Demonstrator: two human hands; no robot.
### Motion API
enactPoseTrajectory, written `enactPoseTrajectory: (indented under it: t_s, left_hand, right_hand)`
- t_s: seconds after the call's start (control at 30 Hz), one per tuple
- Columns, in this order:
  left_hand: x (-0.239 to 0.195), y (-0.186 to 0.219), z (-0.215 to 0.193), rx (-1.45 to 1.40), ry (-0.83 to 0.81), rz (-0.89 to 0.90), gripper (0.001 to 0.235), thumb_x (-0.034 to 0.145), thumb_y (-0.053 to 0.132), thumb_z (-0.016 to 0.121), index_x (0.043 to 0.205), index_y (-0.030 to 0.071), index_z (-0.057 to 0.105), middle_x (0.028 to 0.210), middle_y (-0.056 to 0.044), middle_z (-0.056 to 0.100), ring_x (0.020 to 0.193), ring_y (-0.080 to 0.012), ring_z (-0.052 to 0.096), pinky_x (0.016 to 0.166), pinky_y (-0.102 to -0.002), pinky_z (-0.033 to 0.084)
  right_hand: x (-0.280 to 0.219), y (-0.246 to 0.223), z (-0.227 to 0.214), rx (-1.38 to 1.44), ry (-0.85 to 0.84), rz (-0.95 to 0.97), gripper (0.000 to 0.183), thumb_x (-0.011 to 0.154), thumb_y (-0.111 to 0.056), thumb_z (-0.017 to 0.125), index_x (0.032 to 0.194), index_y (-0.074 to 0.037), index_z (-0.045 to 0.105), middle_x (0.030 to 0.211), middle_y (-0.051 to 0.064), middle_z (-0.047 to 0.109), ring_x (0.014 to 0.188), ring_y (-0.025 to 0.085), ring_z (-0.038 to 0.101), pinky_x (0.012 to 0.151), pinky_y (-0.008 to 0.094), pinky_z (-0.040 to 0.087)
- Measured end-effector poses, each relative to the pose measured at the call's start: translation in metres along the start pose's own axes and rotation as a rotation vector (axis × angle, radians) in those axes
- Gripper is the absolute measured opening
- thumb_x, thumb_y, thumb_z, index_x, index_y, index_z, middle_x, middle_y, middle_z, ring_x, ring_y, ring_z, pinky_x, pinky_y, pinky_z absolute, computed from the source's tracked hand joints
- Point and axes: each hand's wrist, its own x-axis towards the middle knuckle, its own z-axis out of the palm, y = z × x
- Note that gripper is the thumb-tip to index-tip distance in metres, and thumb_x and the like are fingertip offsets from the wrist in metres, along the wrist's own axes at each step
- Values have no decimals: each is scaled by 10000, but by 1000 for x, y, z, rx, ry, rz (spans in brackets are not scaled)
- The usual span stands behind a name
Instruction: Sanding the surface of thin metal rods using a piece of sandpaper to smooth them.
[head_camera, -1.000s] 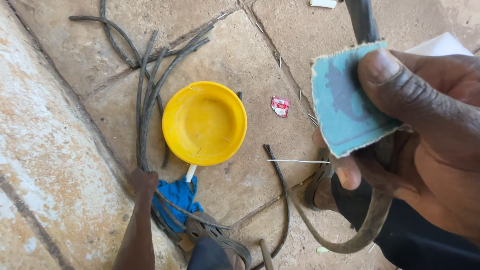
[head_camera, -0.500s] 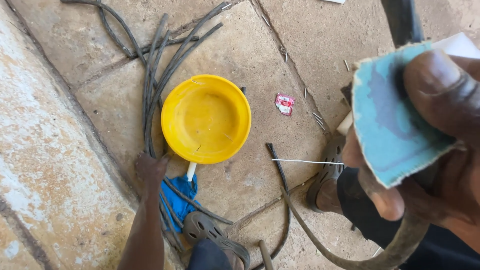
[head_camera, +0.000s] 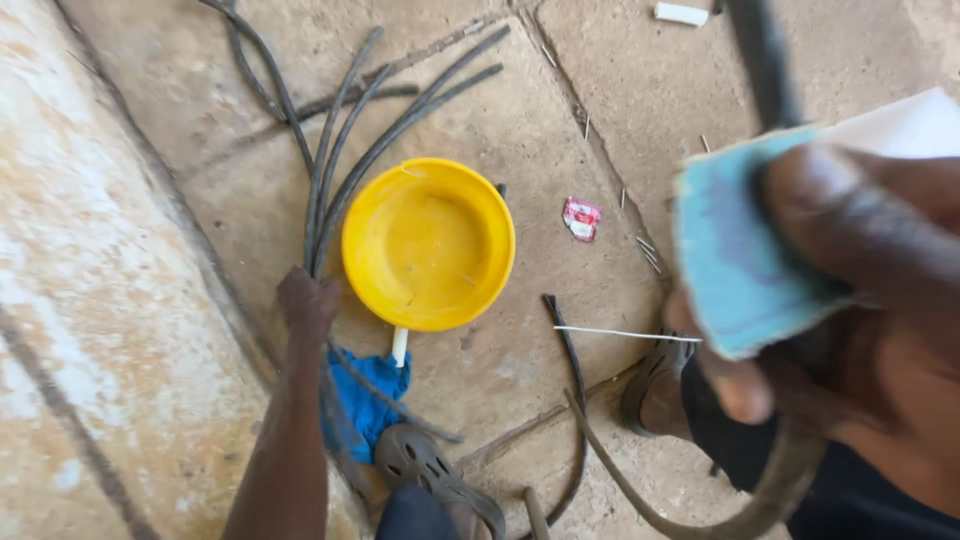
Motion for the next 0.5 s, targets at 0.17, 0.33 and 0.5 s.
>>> enactPoseTrajectory:
  t_s: [0.17, 0.33, 0.5]
  left_hand:
    - [-25, 26, -132, 296, 272, 231, 539, 829, 428, 670, 983, -81, 758, 919, -303, 746, 913, -522, 709, 746, -575, 572]
    - [-137, 103, -273, 339, 313, 299, 416, 907, 374, 657, 1038, -9, 753, 925, -251, 765, 894, -482, 712, 751, -564, 559]
    - [-293, 156, -367, 330, 315, 290, 396, 871, 411, 661, 947, 31, 740, 801, -190, 740, 862, -451, 686, 772, -524, 525]
  right_hand:
    - [-8, -9, 99, 58, -173, -40, 430, 1072, -297, 522, 834, 44, 629, 466, 244, 637, 254, 161, 322, 213, 307, 181]
    - [-6, -15, 101, 157, -291, -108, 389, 1038, -311, 522, 919, 43, 632, 557, 200, 639, 319, 143, 402, 273, 264, 265]
    - [27, -7, 76, 343, -293, -259, 419, 1052, -296, 558, 842, 51, 660, 585, 202, 657, 393, 194, 604, 261, 235, 334]
